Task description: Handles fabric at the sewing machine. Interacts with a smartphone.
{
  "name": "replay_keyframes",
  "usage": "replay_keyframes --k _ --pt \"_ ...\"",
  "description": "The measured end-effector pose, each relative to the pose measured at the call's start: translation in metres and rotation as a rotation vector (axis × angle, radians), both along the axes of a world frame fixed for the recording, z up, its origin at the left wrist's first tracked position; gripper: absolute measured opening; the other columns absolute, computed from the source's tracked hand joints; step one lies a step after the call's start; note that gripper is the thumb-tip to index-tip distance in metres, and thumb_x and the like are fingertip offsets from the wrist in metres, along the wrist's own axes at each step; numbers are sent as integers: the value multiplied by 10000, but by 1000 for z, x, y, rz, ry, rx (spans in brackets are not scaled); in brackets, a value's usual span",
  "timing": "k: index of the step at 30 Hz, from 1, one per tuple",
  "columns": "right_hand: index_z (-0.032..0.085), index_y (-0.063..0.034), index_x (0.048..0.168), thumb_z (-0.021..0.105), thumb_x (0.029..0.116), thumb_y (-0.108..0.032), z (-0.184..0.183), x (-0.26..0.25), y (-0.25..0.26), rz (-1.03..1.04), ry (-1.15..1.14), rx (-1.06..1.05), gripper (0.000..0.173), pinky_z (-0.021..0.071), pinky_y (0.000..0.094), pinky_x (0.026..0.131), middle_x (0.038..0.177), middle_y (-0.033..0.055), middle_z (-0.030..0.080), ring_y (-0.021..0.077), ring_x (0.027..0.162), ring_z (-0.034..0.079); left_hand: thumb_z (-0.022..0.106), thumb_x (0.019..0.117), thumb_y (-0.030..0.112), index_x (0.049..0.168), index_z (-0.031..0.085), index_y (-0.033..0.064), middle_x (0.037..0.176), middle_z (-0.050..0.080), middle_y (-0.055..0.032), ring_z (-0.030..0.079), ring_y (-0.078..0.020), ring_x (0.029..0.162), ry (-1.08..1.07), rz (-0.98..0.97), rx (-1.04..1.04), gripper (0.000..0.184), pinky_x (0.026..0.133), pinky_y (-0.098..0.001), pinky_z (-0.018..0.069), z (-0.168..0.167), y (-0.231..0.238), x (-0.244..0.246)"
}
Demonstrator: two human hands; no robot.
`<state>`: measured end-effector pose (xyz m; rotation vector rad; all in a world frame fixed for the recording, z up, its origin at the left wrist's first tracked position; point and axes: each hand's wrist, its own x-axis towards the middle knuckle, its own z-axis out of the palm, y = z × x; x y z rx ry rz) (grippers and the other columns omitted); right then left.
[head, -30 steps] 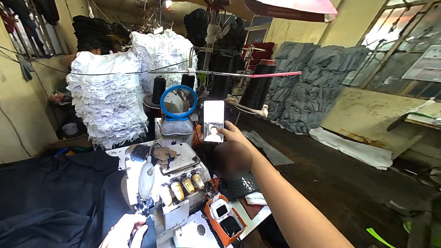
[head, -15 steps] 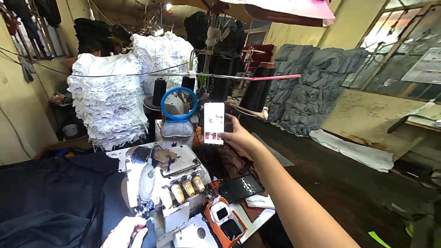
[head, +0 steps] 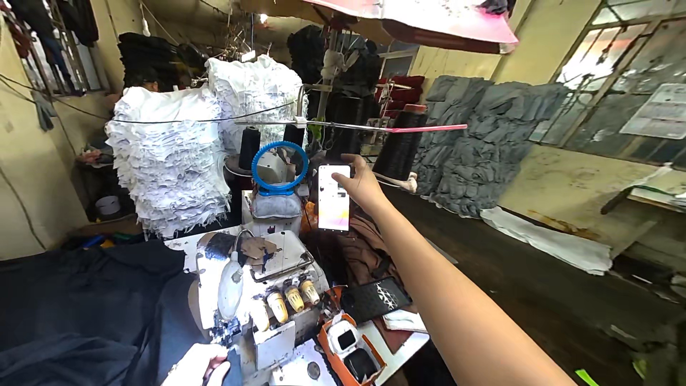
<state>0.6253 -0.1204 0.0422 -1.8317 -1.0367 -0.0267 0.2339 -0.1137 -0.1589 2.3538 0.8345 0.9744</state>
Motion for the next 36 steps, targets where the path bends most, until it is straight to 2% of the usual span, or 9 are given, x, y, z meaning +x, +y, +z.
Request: replay_keyframes --k 3,8,11,14,18,22,25,30,36 --pt "466 -80 1484 732 943 -150 1 -4 6 -39 -50 -16 607 473 588 1016 1367 245 589 379 1234 601 650 967 104 1042 729 -22 971 732 -172 714 -297 884 -2 -6 -1 167 826 -453 575 -1 1 0" --pt "461 -94 1485 716 956 -165 -3 -2 7 -39 25 43 591 490 579 981 1358 241 589 365 1195 618 646 968 96 1041 733 -23 969 733 -174 714 -294 888 -12 -13 8 164 829 -439 572 -1 1 0" --pt "440 -75 1492 672 998 -195 -7 0 2 19 173 139 558 478 528 984 1400 237 544 328 1199 588 654 961 94 1033 734 -26 962 733 -179 715 -303 882 -17 -13 11 161 825 -449 571 -1 0 0" --pt "471 -45 1455 609 1033 -198 -16 3 -4 61 256 212 470 492 449 954 1318 205 579 256 1115 603 654 960 94 1027 735 -25 961 733 -178 716 -308 876 -7 -3 15 158 819 -453 574 0 0 0" --pt "472 -37 1447 520 1077 -251 -28 3 -12 112 352 231 431 512 415 955 1315 175 596 208 1121 619 582 1035 210 1092 739 26 1054 750 -150 719 -271 983 16 55 -10 249 914 -398 542 6 -7 0" --pt "441 -67 1473 463 1097 -288 -37 1 -18 150 419 234 437 527 392 950 1322 150 596 187 1123 629 653 960 91 1027 730 -29 958 731 -180 715 -312 877 -1 -2 24 158 821 -457 570 0 -1 0" --pt "456 -52 1445 476 1093 -257 -39 -1 -18 157 421 253 407 541 358 899 1213 135 639 155 1031 652 652 966 102 1038 728 -26 971 729 -183 713 -311 881 16 0 7 166 819 -456 572 0 0 0" --pt "438 -47 1451 513 1074 -176 -38 -4 -17 163 407 232 405 556 372 860 1177 155 631 180 978 661 649 968 104 1036 728 -25 971 731 -180 715 -305 884 7 1 11 165 817 -450 574 1 0 0" --pt "420 -47 1475 587 1010 -35 -36 -7 -14 117 390 191 495 557 398 874 1271 182 595 220 1028 655 647 970 102 1038 728 -29 976 730 -183 715 -307 881 -3 -9 13 168 816 -452 574 0 0 0"
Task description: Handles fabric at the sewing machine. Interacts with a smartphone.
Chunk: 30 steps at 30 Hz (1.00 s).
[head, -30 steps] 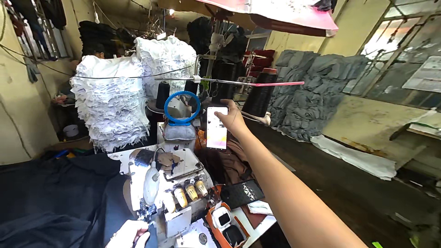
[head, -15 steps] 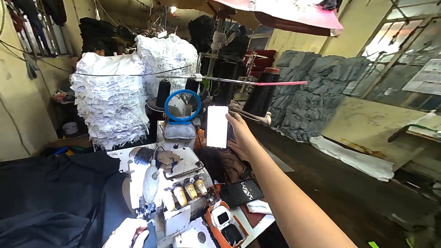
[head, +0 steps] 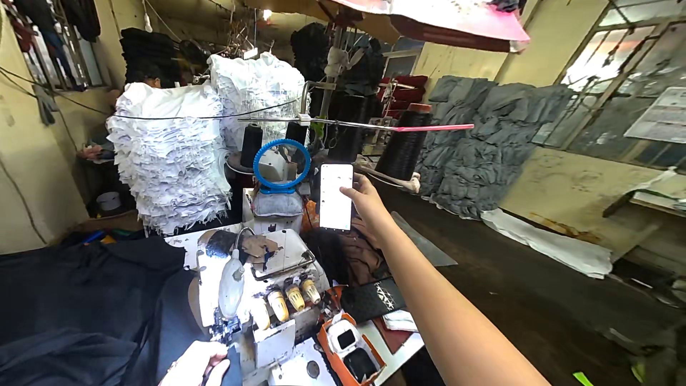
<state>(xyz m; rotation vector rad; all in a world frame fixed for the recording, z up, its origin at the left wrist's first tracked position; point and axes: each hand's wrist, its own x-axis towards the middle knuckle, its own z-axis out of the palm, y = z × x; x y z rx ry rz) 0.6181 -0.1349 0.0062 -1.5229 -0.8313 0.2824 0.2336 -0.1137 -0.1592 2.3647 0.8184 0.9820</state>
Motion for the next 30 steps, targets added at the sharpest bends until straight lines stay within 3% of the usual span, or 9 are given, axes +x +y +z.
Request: replay_keyframes --k 15,21,25,30 --pt "449 -33 1434 575 1005 0 0 3 5 -3 -24 21 449 566 393 869 1246 187 611 219 1011 671 647 969 100 1034 729 -22 968 729 -179 713 -303 874 8 4 -2 161 809 -449 574 0 0 0" --pt "471 -20 1406 582 1010 -32 1 3 7 -8 -29 29 411 559 389 879 1232 185 618 210 1018 665 574 1042 235 1100 738 44 1073 750 -142 718 -259 1001 16 78 -32 259 905 -394 547 4 -5 0" --pt "473 -31 1410 600 1013 -58 0 5 9 -19 -34 23 418 566 403 874 1228 183 624 221 1009 672 640 975 104 1038 730 -29 978 732 -183 714 -307 894 0 4 -7 173 830 -451 570 -1 0 0" --pt "485 -33 1408 604 1011 -55 -1 4 11 -34 -43 27 415 561 411 890 1246 186 626 223 1032 670 643 974 105 1039 729 -30 979 732 -181 713 -308 898 0 3 -11 173 835 -456 568 0 0 0"
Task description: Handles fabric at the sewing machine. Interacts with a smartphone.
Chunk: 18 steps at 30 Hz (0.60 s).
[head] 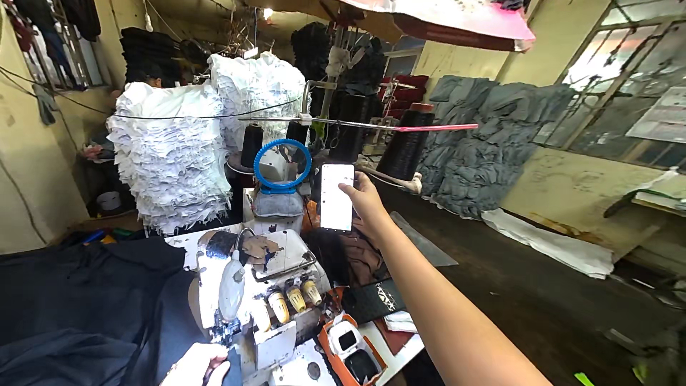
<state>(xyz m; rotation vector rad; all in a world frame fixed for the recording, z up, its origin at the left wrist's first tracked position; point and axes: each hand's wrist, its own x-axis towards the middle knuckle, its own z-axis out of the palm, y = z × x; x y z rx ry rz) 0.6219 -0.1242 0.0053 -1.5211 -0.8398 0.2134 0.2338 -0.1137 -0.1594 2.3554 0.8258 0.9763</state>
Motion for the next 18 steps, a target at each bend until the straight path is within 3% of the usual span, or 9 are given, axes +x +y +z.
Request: replay_keyframes --k 4,7,10,13,18 --pt "492 -29 1396 603 1012 -57 -2 2 1 6 -4 12 401 570 408 878 1229 186 636 219 1012 680 574 1043 236 1100 742 50 1068 751 -140 717 -261 998 23 78 -23 257 909 -395 546 1 -4 -1" --pt "489 -32 1408 608 1017 -88 -2 1 -3 9 -3 21 412 563 406 883 1235 180 630 215 1017 673 578 1042 239 1095 742 45 1063 750 -143 718 -265 990 19 77 -20 259 904 -397 548 2 -4 0" --pt "482 -31 1428 590 1032 -127 -6 1 -8 5 -1 11 421 533 424 913 1231 187 622 224 1043 646 619 1000 143 1054 736 -8 1007 737 -176 715 -300 924 10 28 4 199 853 -440 564 2 -2 -1" --pt "497 -36 1412 557 1056 -181 -11 1 -13 -1 34 12 389 523 409 904 1214 166 628 200 1028 638 583 1033 213 1091 741 33 1062 747 -154 718 -283 985 32 71 -20 247 900 -417 548 6 -6 -1" --pt "474 -80 1469 432 1094 -383 -32 7 -26 67 88 12 483 501 454 1010 1383 142 573 212 1213 594 573 1037 226 1097 744 38 1075 745 -157 717 -279 997 46 88 -37 260 908 -418 546 8 -7 0"
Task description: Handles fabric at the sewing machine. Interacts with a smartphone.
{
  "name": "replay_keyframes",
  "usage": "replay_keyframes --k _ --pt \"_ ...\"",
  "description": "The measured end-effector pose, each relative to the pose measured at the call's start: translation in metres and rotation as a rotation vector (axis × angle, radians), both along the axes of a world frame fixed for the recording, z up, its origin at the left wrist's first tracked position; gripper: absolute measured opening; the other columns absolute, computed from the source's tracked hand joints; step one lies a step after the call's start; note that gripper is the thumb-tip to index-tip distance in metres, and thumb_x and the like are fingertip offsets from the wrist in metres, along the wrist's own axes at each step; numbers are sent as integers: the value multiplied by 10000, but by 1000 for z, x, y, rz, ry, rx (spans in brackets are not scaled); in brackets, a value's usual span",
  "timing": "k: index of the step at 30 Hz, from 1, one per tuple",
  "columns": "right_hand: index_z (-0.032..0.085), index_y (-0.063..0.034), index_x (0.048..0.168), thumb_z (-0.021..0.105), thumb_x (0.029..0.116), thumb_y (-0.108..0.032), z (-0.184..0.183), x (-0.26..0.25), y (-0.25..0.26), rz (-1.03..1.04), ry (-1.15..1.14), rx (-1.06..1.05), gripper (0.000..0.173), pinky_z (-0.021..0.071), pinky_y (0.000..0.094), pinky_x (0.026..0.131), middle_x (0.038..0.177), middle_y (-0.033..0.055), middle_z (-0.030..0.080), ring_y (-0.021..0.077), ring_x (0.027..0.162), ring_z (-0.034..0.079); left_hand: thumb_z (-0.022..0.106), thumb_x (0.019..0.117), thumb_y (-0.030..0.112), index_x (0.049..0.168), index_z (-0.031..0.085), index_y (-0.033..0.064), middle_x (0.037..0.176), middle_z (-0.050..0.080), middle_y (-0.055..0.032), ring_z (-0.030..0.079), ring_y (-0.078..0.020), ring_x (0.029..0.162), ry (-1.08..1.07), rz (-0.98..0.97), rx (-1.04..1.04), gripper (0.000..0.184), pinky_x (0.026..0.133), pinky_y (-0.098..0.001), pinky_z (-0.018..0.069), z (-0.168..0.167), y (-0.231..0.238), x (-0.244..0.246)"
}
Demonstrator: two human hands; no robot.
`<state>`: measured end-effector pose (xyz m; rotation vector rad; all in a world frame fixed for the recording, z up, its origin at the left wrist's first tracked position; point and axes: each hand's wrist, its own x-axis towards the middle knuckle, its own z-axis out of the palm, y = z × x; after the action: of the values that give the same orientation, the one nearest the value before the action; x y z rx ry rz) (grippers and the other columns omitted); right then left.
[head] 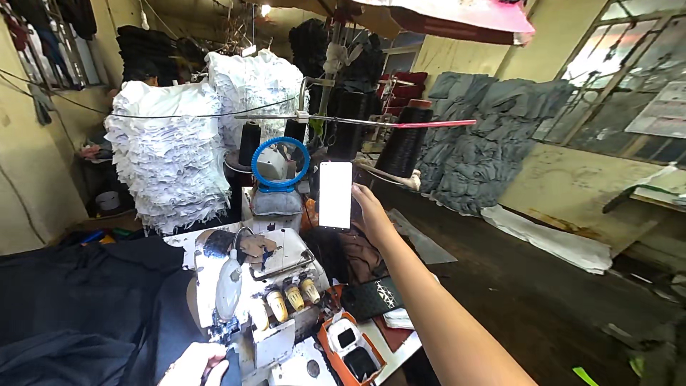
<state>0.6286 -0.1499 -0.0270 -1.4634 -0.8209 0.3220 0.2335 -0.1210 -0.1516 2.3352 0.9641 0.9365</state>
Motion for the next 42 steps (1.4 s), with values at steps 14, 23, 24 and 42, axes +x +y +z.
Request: replay_keyframes --k 14,23,24,42 --pt "351 -93 1575 175 1098 -529 -34 0 -13 107 123 -45 670 451 482 1097 1518 137 496 247 1352 525 574 1042 235 1087 741 35 1057 747 -153 718 -271 986 -1 1 13 264 905 -403 550 -5 3 1" --pt "336 -127 1545 344 1105 -418 -37 -11 -19 120 170 -2 528 583 437 890 1345 157 585 248 1104 661 586 1035 223 1071 741 31 1040 746 -157 719 -263 952 -20 5 43 249 875 -393 555 -5 2 1" --pt "334 -132 1548 399 1107 -340 -38 -12 -18 106 175 -1 492 587 432 883 1342 161 579 248 1086 666 582 1037 227 1075 741 33 1046 746 -155 718 -262 960 -15 5 36 254 879 -392 555 -6 2 1" --pt "255 -198 1595 697 898 43 -53 -19 -7 -8 18 10 860 574 457 825 1430 205 498 298 1052 649 590 1028 198 1059 743 21 1024 748 -164 721 -277 955 -32 6 36 236 875 -397 556 -2 1 2"
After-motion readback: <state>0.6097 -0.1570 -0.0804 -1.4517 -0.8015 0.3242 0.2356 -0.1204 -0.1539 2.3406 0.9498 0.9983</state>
